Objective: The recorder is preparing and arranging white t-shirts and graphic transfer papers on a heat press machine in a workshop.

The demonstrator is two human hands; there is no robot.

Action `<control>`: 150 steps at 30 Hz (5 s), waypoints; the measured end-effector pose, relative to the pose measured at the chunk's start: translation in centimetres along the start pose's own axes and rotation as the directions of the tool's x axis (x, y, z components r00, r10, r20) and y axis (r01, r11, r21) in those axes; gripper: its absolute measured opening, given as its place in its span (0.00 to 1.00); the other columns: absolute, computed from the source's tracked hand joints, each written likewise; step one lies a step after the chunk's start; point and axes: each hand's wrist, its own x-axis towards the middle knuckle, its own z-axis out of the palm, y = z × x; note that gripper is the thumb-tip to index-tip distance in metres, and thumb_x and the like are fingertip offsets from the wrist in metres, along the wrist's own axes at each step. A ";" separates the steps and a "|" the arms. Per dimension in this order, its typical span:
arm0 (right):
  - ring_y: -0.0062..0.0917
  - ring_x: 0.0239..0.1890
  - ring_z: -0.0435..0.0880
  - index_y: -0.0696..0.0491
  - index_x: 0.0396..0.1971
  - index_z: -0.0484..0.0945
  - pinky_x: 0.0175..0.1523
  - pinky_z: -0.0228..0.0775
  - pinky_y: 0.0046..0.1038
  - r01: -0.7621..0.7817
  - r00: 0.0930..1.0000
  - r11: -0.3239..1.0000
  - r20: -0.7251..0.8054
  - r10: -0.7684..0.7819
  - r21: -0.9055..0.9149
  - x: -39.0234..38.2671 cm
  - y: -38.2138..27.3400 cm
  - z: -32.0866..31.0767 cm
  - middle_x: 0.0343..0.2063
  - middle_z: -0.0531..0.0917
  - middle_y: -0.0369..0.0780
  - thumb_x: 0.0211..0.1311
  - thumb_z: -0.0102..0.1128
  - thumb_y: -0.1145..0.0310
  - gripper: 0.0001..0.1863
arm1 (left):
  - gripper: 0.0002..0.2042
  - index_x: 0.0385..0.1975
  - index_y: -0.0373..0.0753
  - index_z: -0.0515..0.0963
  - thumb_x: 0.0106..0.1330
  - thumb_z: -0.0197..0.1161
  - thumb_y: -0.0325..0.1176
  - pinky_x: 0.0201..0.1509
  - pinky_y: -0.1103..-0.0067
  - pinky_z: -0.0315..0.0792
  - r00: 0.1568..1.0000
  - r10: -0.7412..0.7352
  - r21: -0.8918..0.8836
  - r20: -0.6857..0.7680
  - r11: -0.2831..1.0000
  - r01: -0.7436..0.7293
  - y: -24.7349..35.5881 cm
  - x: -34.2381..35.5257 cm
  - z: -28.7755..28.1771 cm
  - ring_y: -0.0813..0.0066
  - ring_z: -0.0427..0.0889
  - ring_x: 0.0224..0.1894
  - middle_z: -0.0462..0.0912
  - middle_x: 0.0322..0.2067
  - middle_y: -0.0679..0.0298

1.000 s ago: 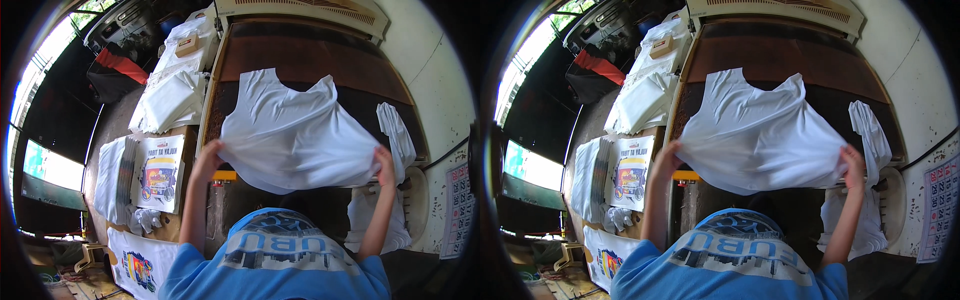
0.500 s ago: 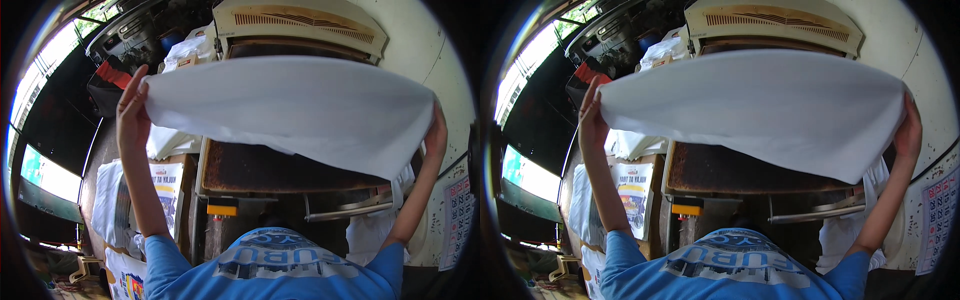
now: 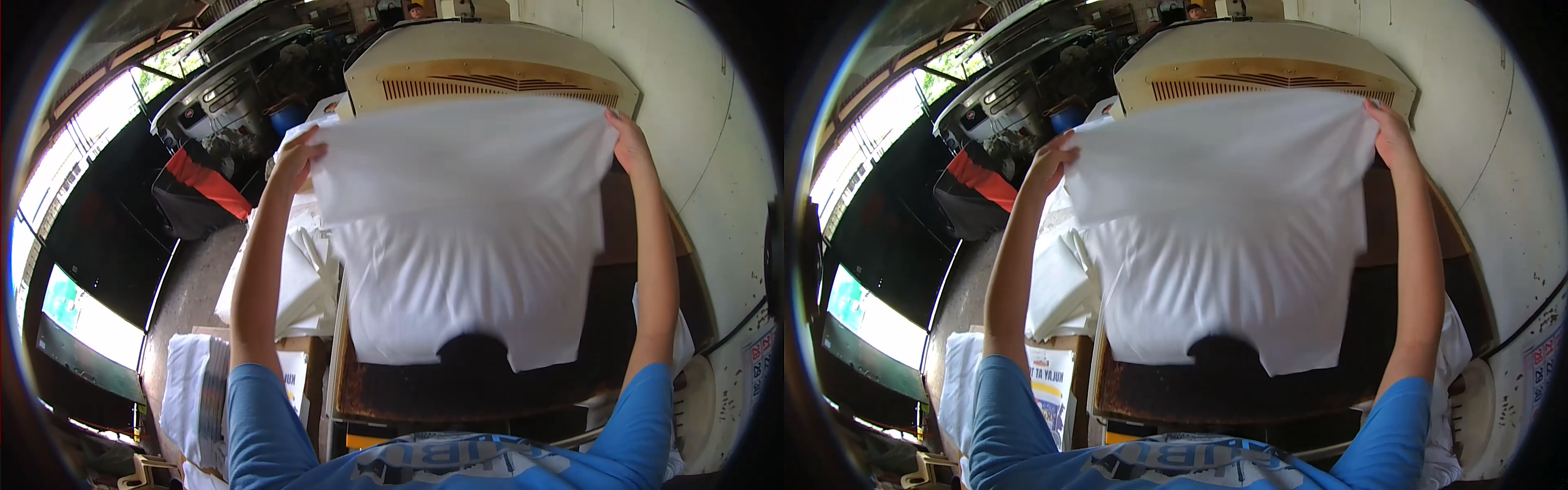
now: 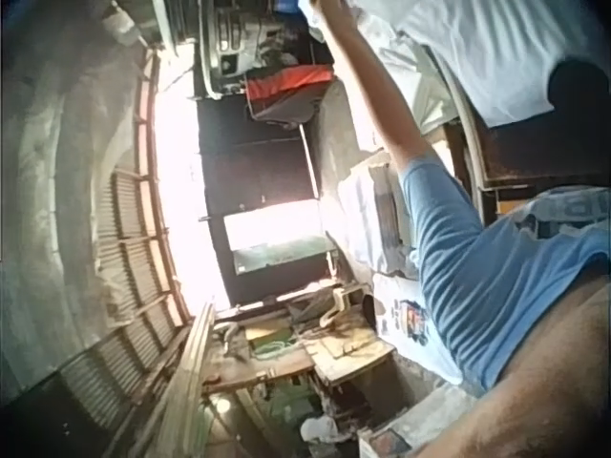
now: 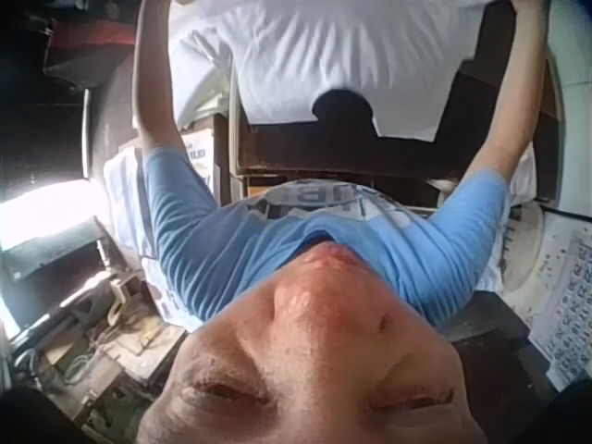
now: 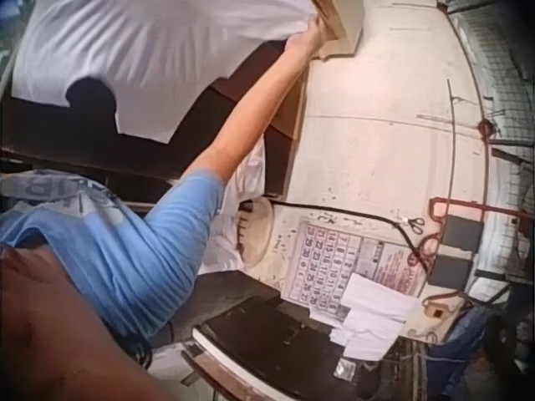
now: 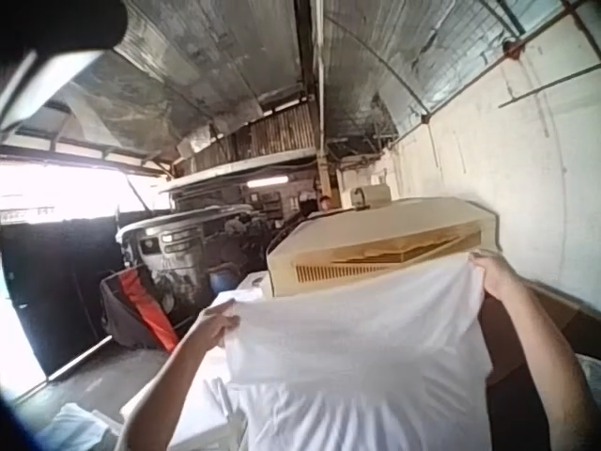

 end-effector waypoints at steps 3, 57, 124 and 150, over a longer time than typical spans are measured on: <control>0.22 0.49 0.68 0.56 0.44 0.69 0.56 0.55 0.26 0.176 0.977 0.940 0.061 -0.202 0.293 2.4 0.0 0.7 0.44 0.73 0.37 0.59 0.51 0.64 0.16 | 0.27 0.57 0.35 0.58 0.54 0.50 0.17 0.54 0.83 0.60 0.895 0.447 -0.039 -0.020 0.894 -0.447 1.5 3.0 0.7 0.74 0.67 0.51 0.63 0.55 0.59; 0.38 0.26 0.79 0.57 0.20 0.74 0.31 0.69 0.32 -0.230 0.957 0.365 -0.278 -0.084 -0.902 -30.0 17.8 -12.6 0.19 0.78 0.47 0.44 0.60 0.68 0.08 | 0.07 0.33 0.39 0.77 0.56 0.56 0.31 0.33 0.74 0.71 0.941 0.097 0.800 -0.326 0.559 0.219 -20.5 -32.6 1.7 0.65 0.80 0.28 0.79 0.24 0.55; 0.17 0.41 0.74 0.56 0.41 0.72 0.45 0.65 0.21 0.070 0.989 0.996 -0.133 -0.062 0.057 -34.1 -18.5 -52.7 0.39 0.77 0.36 0.59 0.50 0.64 0.14 | 0.24 0.49 0.37 0.64 0.63 0.36 0.49 0.54 0.69 0.62 0.947 -0.210 -0.494 0.245 0.813 0.308 -8.7 -39.4 51.3 0.72 0.69 0.49 0.71 0.46 0.63; 0.23 0.56 0.64 0.54 0.53 0.65 0.60 0.51 0.24 0.187 0.927 0.974 -0.305 -0.219 -0.131 -30.2 -28.5 -43.6 0.52 0.68 0.38 0.62 0.44 0.61 0.21 | 0.17 0.51 0.36 0.66 0.61 0.49 0.23 0.43 0.82 0.74 0.896 0.350 -0.271 0.273 0.922 -0.278 9.9 -34.7 35.0 0.77 0.78 0.39 0.76 0.41 0.60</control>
